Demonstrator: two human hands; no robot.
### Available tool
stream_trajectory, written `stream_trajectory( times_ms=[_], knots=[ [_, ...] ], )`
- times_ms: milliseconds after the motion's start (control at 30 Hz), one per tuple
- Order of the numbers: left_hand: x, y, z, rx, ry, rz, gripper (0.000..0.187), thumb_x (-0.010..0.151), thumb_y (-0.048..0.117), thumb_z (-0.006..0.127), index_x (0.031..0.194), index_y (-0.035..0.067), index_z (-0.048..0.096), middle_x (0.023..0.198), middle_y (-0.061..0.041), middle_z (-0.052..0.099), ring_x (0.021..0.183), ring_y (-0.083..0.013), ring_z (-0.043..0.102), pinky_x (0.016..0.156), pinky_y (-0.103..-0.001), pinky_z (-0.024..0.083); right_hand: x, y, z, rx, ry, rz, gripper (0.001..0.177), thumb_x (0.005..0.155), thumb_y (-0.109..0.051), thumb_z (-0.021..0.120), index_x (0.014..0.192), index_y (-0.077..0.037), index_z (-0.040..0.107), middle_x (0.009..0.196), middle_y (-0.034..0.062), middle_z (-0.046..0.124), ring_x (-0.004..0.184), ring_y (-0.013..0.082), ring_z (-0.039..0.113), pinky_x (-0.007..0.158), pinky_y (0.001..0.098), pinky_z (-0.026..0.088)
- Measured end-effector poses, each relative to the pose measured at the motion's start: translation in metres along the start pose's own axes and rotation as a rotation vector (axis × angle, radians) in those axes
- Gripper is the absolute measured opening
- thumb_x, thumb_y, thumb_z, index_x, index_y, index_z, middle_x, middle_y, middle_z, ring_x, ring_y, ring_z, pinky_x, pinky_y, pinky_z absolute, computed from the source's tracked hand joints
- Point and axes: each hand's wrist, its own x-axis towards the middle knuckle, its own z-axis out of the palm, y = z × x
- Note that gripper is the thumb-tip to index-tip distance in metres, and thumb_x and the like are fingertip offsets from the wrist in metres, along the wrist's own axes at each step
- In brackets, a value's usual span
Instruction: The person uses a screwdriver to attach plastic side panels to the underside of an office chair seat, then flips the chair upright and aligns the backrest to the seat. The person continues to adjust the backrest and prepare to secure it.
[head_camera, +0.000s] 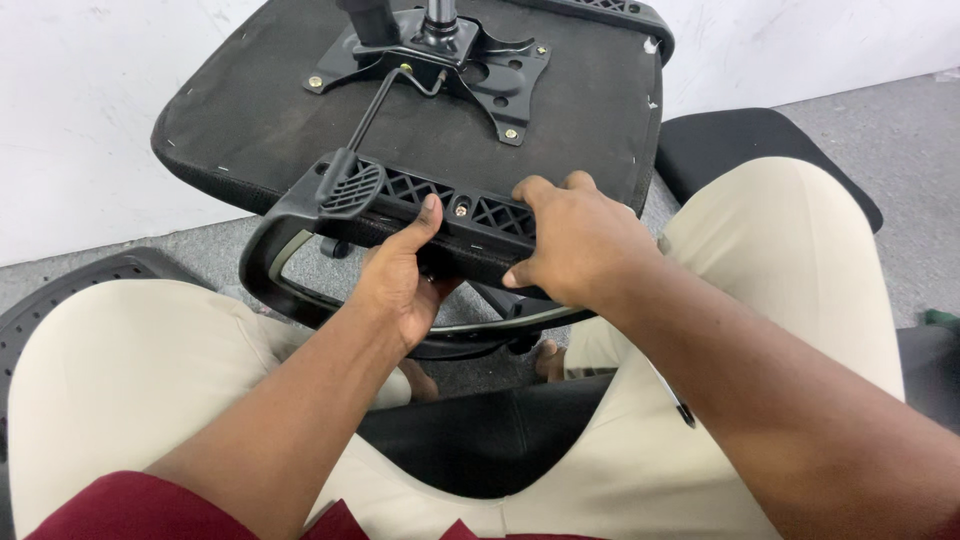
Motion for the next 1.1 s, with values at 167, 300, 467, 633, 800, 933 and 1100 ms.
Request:
stream_trajectory(
  times_ms=[167, 300, 467, 633, 800, 933, 1100],
  knots=[
    [0.006, -0.009, -0.002, -0.024, -0.117, -0.045, 0.061, 0.085, 0.033, 0.073, 0.133, 0.001, 0.052, 0.129, -0.012, 0.061, 0.124, -0.0259, 0.059, 0.106, -0.044, 0.051, 0.003, 0.004, -0.002, -0.012, 0.069, 0.006, 0.077, 0.069, -0.027, 0.092, 0.139, -0.033, 0.058, 0.135, 0.0049, 0.057, 0.121, 0.0309, 0.061, 0.098, 0.0458, 0.053],
    [0.004, -0.006, 0.003, -0.084, -0.105, -0.051, 0.063, 0.085, 0.036, 0.073, 0.131, -0.001, 0.051, 0.127, -0.015, 0.060, 0.123, -0.0280, 0.060, 0.104, -0.045, 0.053, 0.007, 0.008, -0.001, -0.009, 0.081, 0.018, 0.072, 0.072, -0.025, 0.091, 0.137, -0.032, 0.061, 0.133, 0.0050, 0.059, 0.121, 0.0315, 0.061, 0.099, 0.0456, 0.052],
    [-0.002, -0.007, 0.016, -0.107, -0.015, -0.026, 0.063, 0.094, 0.048, 0.057, 0.134, 0.000, 0.046, 0.128, -0.016, 0.057, 0.121, -0.0278, 0.061, 0.103, -0.046, 0.053, 0.015, 0.019, -0.007, -0.020, 0.116, -0.026, 0.066, 0.072, -0.025, 0.091, 0.132, -0.030, 0.064, 0.131, 0.0062, 0.059, 0.121, 0.0306, 0.061, 0.098, 0.0450, 0.052],
    [0.011, -0.018, 0.033, -0.209, 0.021, -0.060, 0.053, 0.096, 0.043, 0.051, 0.134, 0.005, 0.048, 0.129, -0.014, 0.057, 0.121, -0.0267, 0.062, 0.102, -0.046, 0.055, 0.018, 0.038, -0.002, 0.110, 0.301, -0.023, 0.046, 0.078, -0.023, 0.086, 0.119, -0.021, 0.067, 0.117, 0.0123, 0.058, 0.099, 0.0314, 0.066, 0.086, 0.0436, 0.055],
    [0.030, -0.033, 0.041, -0.180, 0.055, -0.087, 0.046, 0.099, 0.037, 0.053, 0.130, 0.004, 0.051, 0.128, -0.014, 0.059, 0.117, -0.0260, 0.065, 0.097, -0.043, 0.062, 0.022, 0.052, 0.011, 1.008, 0.019, 0.310, 0.027, 0.091, -0.025, 0.079, 0.096, -0.008, 0.059, 0.077, 0.0074, 0.055, 0.060, 0.0169, 0.051, 0.049, 0.0340, 0.044],
    [0.043, -0.037, 0.042, -0.146, 0.014, -0.049, 0.045, 0.098, 0.038, 0.058, 0.124, 0.002, 0.057, 0.117, -0.011, 0.063, 0.101, -0.0248, 0.068, 0.089, -0.043, 0.062, 0.013, 0.040, 0.031, 1.581, -0.268, 0.619, 0.041, 0.089, -0.042, 0.077, 0.095, -0.008, 0.054, 0.070, 0.0004, 0.051, 0.054, 0.0092, 0.048, 0.043, 0.0222, 0.046],
    [0.030, -0.026, 0.045, -0.094, -0.012, -0.148, 0.050, 0.099, 0.045, 0.055, 0.123, 0.002, 0.057, 0.110, -0.018, 0.062, 0.090, -0.0287, 0.067, 0.080, -0.042, 0.061, 0.022, 0.024, 0.025, 1.737, -0.112, 0.814, 0.063, 0.085, -0.065, 0.068, 0.107, -0.006, 0.056, 0.084, 0.0107, 0.058, 0.060, 0.0102, 0.051, 0.045, 0.0215, 0.045]
  ],
)
